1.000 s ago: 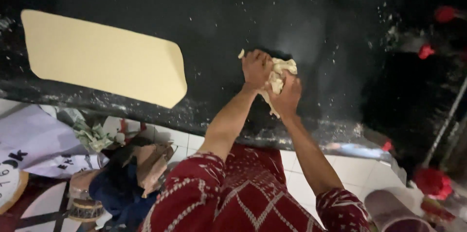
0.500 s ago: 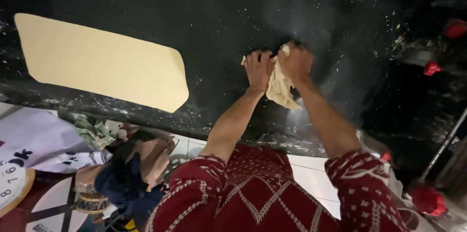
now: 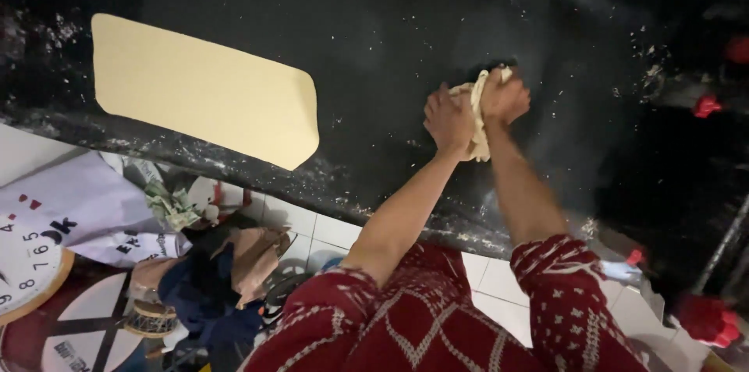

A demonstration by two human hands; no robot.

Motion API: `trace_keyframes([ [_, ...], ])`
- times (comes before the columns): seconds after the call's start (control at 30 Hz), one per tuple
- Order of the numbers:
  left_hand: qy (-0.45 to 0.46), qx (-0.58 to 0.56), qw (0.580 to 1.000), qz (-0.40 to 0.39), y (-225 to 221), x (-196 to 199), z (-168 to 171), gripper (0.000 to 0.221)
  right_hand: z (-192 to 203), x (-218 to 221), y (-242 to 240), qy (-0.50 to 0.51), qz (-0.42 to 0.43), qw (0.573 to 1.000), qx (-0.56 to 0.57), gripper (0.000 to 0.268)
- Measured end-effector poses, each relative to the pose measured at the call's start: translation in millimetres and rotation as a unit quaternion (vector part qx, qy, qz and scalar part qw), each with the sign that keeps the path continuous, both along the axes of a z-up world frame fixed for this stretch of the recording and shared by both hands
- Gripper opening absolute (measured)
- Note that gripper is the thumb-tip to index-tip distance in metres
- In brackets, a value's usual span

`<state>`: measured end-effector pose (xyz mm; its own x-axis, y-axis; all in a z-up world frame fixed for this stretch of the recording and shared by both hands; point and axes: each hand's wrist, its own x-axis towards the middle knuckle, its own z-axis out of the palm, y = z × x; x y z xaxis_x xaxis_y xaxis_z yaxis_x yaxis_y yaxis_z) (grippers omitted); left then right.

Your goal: Kneading a small piece of dough by hand on a black work surface.

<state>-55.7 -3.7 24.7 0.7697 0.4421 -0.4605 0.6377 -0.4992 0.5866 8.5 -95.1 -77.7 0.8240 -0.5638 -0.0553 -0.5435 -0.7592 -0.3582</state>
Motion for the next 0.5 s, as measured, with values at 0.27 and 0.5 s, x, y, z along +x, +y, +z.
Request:
trace_keyframes([
  [0.27, -0.277, 0.249, 0.927, -0.053, 12, -1, -57, 0.024, 75, -72, 9, -0.147, 0.017, 0.950, 0.275, 0.042],
  [0.5, -0.170, 0.188, 0.942, -0.219, 37, 21, -103, 0.023, 116, -77, 32, -0.170, 0.209, 0.938, 0.218, 0.066],
])
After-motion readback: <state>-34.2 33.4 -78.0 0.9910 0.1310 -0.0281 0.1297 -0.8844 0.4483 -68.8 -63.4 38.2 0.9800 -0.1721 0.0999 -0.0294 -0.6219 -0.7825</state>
